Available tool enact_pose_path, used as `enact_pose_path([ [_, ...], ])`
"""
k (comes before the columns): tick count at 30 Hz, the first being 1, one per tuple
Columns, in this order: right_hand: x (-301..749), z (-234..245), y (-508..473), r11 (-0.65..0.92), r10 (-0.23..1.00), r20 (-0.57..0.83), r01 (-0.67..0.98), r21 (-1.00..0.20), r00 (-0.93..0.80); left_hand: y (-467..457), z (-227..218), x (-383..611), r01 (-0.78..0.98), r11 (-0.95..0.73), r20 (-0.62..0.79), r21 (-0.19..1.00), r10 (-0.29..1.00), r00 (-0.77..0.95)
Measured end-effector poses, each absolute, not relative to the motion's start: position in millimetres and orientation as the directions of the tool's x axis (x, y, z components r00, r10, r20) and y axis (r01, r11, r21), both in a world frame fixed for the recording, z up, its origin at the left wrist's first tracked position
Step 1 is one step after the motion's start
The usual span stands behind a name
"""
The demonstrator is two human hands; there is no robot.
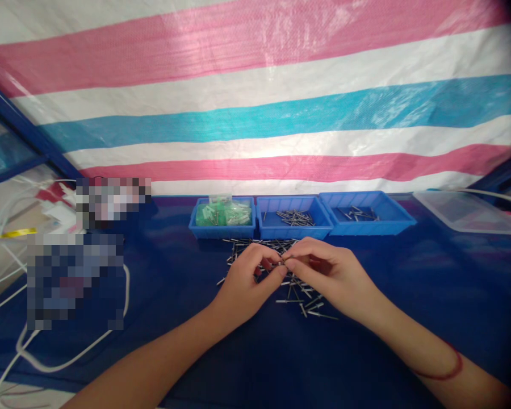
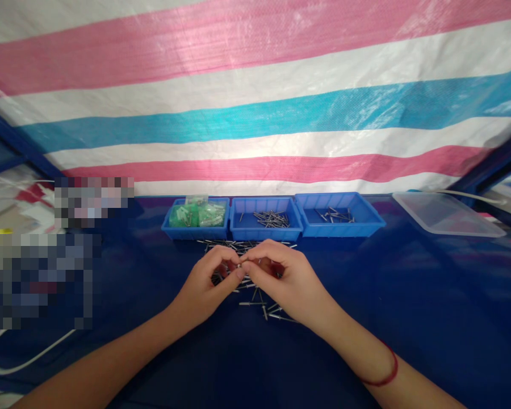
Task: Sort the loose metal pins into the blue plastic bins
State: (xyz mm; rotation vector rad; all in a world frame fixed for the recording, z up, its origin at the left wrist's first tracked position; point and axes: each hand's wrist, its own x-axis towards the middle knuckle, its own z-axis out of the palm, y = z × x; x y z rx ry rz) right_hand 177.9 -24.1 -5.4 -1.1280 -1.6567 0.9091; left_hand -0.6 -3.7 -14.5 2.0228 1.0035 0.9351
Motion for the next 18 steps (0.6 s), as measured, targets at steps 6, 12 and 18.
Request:
enact_pose_path([
  [6,180,-5,-22,0.349,0.935,0.300,0.359,-0.865,-0.188,-3,-11,-3,0.360,-0.531,0.418,0.767,0.839,0.349],
  [12,178,-8,-18,0.306,0.949,0.256,0.334,-0.892,-0.184,-3,-12,-4,0.387,-0.528,0.389,0.756,0.838,0.383],
  [18,213,-5,1,0.133,0.890,0.081,-0.084,-0.988,0.449,-4,-14,-7,0.469,-0.692,0.350,0.548,0.700,0.623],
])
